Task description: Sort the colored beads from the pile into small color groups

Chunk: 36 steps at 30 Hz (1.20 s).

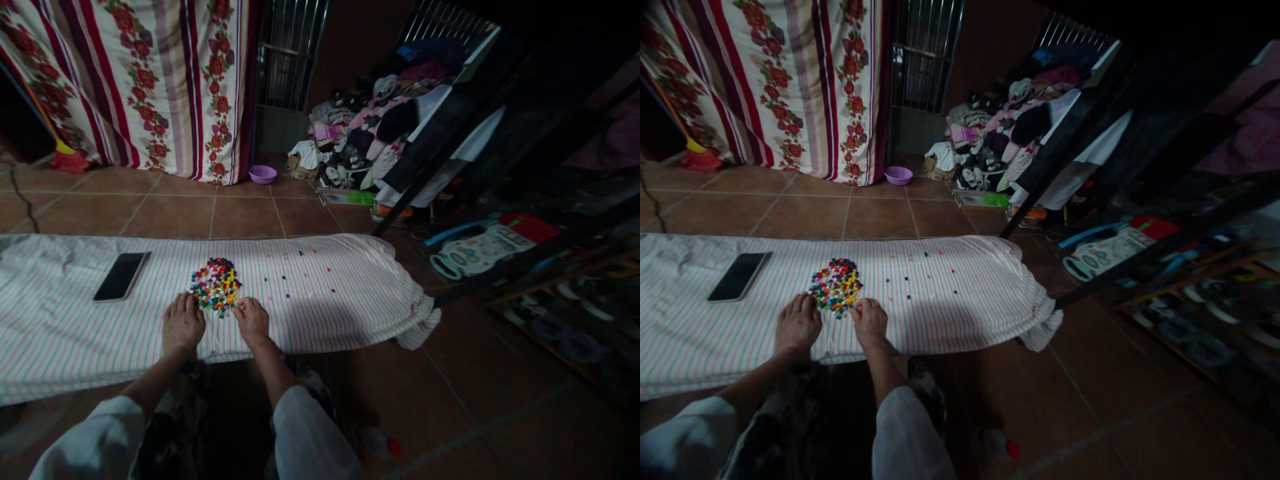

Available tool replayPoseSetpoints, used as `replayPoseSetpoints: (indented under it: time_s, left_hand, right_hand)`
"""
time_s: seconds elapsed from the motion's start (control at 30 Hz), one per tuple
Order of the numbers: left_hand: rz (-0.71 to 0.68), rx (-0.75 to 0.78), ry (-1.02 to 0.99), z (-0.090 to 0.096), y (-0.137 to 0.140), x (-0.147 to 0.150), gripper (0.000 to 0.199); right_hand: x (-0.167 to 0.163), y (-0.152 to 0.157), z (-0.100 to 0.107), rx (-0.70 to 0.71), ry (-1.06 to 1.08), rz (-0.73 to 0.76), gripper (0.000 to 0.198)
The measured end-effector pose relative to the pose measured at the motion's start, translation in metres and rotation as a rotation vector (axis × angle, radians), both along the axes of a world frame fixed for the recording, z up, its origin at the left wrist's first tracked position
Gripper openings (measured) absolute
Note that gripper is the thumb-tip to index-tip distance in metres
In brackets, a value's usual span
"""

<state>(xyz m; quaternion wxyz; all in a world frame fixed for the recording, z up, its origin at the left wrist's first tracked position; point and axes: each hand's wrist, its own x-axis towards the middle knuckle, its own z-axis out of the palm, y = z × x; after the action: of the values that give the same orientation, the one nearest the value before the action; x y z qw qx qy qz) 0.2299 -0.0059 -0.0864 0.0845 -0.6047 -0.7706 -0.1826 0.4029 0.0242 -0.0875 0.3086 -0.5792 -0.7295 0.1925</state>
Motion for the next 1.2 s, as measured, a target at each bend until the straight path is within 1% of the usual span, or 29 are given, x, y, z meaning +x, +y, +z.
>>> replayPoseSetpoints:
  time_s: [0.17,0.3,0.37,0.47,0.53,0.6,0.73,0.93,1.07,1.2]
  left_hand:
    - [0.000,0.003,-0.016,0.002,-0.001,0.001,0.040]
    - [-0.005,0.008,-0.038,0.004,-0.002,0.001,0.039]
    - [-0.007,0.012,-0.054,0.005,-0.002,0.002,0.040]
    - [-0.006,0.019,-0.063,0.004,-0.002,0.002,0.039]
    - [-0.003,0.022,-0.050,0.004,-0.002,0.002,0.038]
    - [0.002,0.018,-0.033,0.004,-0.002,0.002,0.038]
    - [0.002,0.001,-0.002,0.004,-0.002,0.002,0.038]
    - [0.006,0.005,0.010,0.004,-0.001,0.002,0.038]
    - [0.012,0.017,0.016,0.002,-0.001,0.002,0.038]
    - [0.010,0.010,0.005,0.001,0.000,0.002,0.039]
  right_hand:
    - [0.006,0.001,0.000,0.008,0.043,0.022,0.004]
    - [0.021,0.012,0.014,0.027,0.089,0.020,0.009]
    - [0.037,0.025,0.023,0.067,0.118,-0.027,0.012]
    - [0.068,0.050,0.033,0.133,0.148,-0.133,0.017]
    - [0.091,0.067,0.036,0.168,0.147,-0.219,0.018]
    - [0.113,0.080,0.037,0.171,0.125,-0.266,0.020]
    - [0.145,0.093,0.033,0.131,0.023,-0.368,0.022]
    - [0.166,0.101,0.016,0.094,-0.102,-0.455,0.025]
    - [0.173,0.109,0.005,0.083,-0.159,-0.445,0.030]
    - [0.177,0.117,0.001,0.073,-0.173,-0.421,0.033]
